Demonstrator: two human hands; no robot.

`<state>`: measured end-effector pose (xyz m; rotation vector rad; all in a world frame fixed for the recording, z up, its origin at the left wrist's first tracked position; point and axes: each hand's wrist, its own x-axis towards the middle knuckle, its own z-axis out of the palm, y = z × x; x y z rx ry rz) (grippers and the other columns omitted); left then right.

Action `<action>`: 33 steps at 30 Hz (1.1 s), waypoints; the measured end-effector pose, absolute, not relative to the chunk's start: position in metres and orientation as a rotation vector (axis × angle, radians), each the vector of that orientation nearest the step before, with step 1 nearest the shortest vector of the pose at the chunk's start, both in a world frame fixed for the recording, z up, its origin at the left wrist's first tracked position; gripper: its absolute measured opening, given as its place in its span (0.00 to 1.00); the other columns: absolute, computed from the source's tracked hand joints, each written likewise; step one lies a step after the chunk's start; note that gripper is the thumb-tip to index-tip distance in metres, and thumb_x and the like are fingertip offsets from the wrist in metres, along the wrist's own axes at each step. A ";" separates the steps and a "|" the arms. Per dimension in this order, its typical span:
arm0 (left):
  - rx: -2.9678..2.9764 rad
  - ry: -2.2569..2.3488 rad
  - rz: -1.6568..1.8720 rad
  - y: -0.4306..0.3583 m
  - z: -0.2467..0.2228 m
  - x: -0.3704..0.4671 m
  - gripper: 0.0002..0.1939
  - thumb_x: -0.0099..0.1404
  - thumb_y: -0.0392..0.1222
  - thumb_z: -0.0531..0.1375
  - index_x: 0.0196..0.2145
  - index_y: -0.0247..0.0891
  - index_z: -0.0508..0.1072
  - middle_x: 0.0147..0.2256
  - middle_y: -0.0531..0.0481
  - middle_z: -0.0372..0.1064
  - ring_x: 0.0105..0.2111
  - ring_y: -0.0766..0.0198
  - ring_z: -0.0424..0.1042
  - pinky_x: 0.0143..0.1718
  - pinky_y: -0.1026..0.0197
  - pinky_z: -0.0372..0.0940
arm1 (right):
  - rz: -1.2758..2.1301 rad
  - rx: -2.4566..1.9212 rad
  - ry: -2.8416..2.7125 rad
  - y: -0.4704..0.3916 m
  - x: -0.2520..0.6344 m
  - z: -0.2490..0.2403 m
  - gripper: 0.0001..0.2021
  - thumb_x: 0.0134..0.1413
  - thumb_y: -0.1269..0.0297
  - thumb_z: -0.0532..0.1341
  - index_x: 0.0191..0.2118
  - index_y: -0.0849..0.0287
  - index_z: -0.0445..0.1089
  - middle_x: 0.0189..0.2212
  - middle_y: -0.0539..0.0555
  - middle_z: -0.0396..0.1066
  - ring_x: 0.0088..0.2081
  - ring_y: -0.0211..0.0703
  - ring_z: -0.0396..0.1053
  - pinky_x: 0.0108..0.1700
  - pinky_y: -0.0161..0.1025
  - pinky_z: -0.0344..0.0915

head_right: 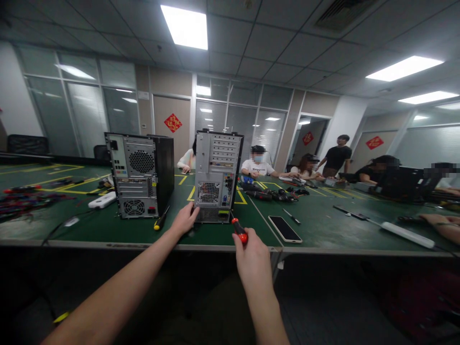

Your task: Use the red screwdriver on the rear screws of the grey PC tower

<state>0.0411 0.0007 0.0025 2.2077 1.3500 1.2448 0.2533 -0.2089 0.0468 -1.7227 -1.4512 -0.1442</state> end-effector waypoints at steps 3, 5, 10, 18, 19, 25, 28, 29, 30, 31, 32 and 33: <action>2.207 1.345 1.245 0.002 0.002 0.041 0.13 0.76 0.50 0.50 0.44 0.41 0.70 0.45 0.40 0.76 0.47 0.53 0.75 0.46 0.56 0.66 | -0.146 -1.711 -1.468 -0.209 0.252 0.047 0.14 0.64 0.52 0.59 0.44 0.57 0.73 0.27 0.52 0.71 0.30 0.48 0.71 0.35 0.42 0.64; 2.209 1.341 1.251 0.003 0.001 0.041 0.13 0.76 0.50 0.50 0.43 0.41 0.69 0.45 0.40 0.76 0.45 0.53 0.75 0.46 0.56 0.66 | -0.188 -1.678 -1.506 -0.209 0.253 0.047 0.13 0.63 0.58 0.58 0.46 0.57 0.74 0.33 0.55 0.73 0.33 0.48 0.73 0.38 0.43 0.66; 2.213 1.355 1.249 0.004 0.001 0.041 0.13 0.76 0.49 0.50 0.43 0.41 0.70 0.44 0.41 0.76 0.44 0.54 0.75 0.45 0.56 0.67 | -0.269 -1.640 -1.552 -0.209 0.256 0.046 0.18 0.60 0.69 0.55 0.52 0.58 0.75 0.48 0.60 0.72 0.44 0.49 0.74 0.48 0.44 0.70; 2.236 1.385 1.251 0.005 -0.001 0.042 0.12 0.76 0.50 0.50 0.42 0.41 0.68 0.43 0.41 0.76 0.44 0.54 0.75 0.44 0.57 0.66 | -0.162 -1.664 -1.484 -0.208 0.254 0.044 0.17 0.62 0.60 0.58 0.52 0.61 0.73 0.41 0.59 0.76 0.40 0.51 0.75 0.45 0.47 0.70; 2.238 1.386 1.251 0.006 -0.001 0.042 0.12 0.76 0.50 0.50 0.42 0.41 0.68 0.43 0.41 0.76 0.44 0.54 0.75 0.44 0.57 0.66 | -0.128 -1.686 -1.456 -0.207 0.254 0.044 0.18 0.62 0.57 0.58 0.52 0.61 0.72 0.36 0.57 0.76 0.37 0.51 0.75 0.42 0.46 0.70; 2.236 1.403 1.231 0.006 -0.001 0.042 0.13 0.76 0.50 0.50 0.42 0.41 0.68 0.43 0.41 0.76 0.43 0.54 0.75 0.43 0.57 0.65 | -0.122 -1.685 -1.465 -0.211 0.251 0.048 0.10 0.63 0.55 0.58 0.41 0.55 0.69 0.28 0.51 0.71 0.29 0.46 0.71 0.34 0.40 0.64; 2.234 1.393 1.243 0.004 0.000 0.042 0.13 0.76 0.50 0.50 0.42 0.41 0.68 0.43 0.41 0.76 0.43 0.55 0.75 0.42 0.57 0.65 | -0.241 -1.663 -1.535 -0.213 0.251 0.050 0.08 0.61 0.63 0.55 0.41 0.55 0.70 0.38 0.56 0.73 0.35 0.47 0.73 0.38 0.41 0.66; 2.232 1.388 1.249 0.004 0.000 0.042 0.13 0.76 0.50 0.50 0.42 0.41 0.68 0.43 0.41 0.76 0.42 0.55 0.74 0.42 0.57 0.65 | -0.271 -1.656 -1.548 -0.213 0.250 0.051 0.09 0.61 0.65 0.54 0.42 0.56 0.70 0.41 0.57 0.73 0.37 0.47 0.73 0.40 0.41 0.66; 2.231 1.383 1.254 0.004 0.000 0.042 0.13 0.76 0.50 0.50 0.41 0.41 0.68 0.43 0.41 0.76 0.42 0.55 0.74 0.43 0.57 0.65 | -0.291 -1.649 -1.557 -0.213 0.250 0.051 0.10 0.60 0.66 0.54 0.43 0.56 0.71 0.44 0.58 0.72 0.39 0.47 0.73 0.41 0.41 0.67; 2.228 1.379 1.259 0.003 0.000 0.042 0.13 0.76 0.50 0.50 0.41 0.41 0.68 0.43 0.41 0.76 0.42 0.55 0.74 0.43 0.57 0.65 | -0.304 -1.641 -1.559 -0.213 0.250 0.051 0.11 0.60 0.67 0.53 0.44 0.56 0.71 0.46 0.59 0.72 0.40 0.47 0.74 0.41 0.41 0.67; 2.224 1.376 1.259 0.003 0.000 0.042 0.13 0.76 0.50 0.50 0.42 0.41 0.69 0.43 0.41 0.76 0.42 0.55 0.74 0.43 0.57 0.65 | -0.309 -1.635 -1.553 -0.213 0.250 0.051 0.11 0.60 0.67 0.53 0.44 0.55 0.71 0.47 0.59 0.72 0.41 0.48 0.74 0.42 0.42 0.67; 2.221 1.374 1.256 0.003 0.000 0.042 0.13 0.76 0.50 0.50 0.42 0.41 0.69 0.43 0.41 0.76 0.42 0.55 0.75 0.42 0.57 0.65 | -0.305 -1.633 -1.544 -0.213 0.250 0.051 0.11 0.60 0.66 0.54 0.45 0.55 0.71 0.46 0.59 0.73 0.41 0.48 0.74 0.42 0.42 0.67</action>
